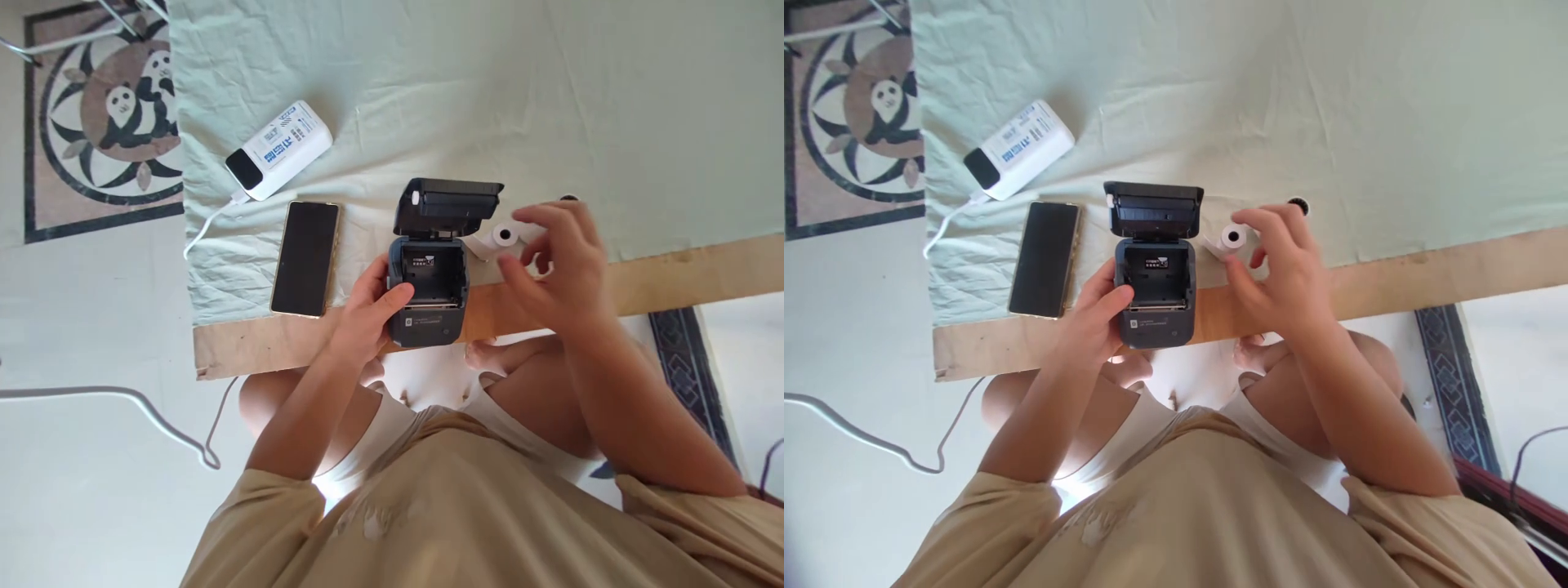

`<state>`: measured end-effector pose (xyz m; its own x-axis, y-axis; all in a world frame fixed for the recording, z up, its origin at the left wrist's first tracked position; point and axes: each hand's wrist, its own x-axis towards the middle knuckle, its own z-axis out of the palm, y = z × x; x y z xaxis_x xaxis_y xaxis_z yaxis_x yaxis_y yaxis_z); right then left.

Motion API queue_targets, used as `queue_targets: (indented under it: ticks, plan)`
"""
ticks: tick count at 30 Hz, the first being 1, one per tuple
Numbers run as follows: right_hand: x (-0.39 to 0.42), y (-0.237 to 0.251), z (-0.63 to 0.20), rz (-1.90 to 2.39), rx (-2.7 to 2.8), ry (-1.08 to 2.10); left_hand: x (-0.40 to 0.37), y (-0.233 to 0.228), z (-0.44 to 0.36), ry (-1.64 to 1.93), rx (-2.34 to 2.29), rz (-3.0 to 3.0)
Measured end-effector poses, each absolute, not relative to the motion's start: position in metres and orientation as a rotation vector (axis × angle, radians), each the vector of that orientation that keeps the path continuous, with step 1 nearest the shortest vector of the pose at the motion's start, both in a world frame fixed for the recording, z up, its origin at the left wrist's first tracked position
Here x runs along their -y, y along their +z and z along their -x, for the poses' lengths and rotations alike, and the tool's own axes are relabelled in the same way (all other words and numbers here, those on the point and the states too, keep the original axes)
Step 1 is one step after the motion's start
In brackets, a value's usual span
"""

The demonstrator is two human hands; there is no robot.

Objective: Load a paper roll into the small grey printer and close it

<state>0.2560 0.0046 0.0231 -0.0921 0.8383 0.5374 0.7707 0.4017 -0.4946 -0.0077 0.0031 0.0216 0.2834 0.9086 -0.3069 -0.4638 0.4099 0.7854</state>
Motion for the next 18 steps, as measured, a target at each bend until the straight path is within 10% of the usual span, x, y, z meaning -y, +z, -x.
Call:
queue_targets:
  ticks: [9, 18]
  plan:
    - [-0.023, -0.017, -0.243, 1.451, 1.770, 0.315, -0.002, 0.018, 0.007, 0.950, -0.822, -0.593]
    - [0.012, 0.018, -0.242, 0.999, 0.845, 1.295, 0.001, 0.015, 0.007, 1.011, -0.821, -0.641]
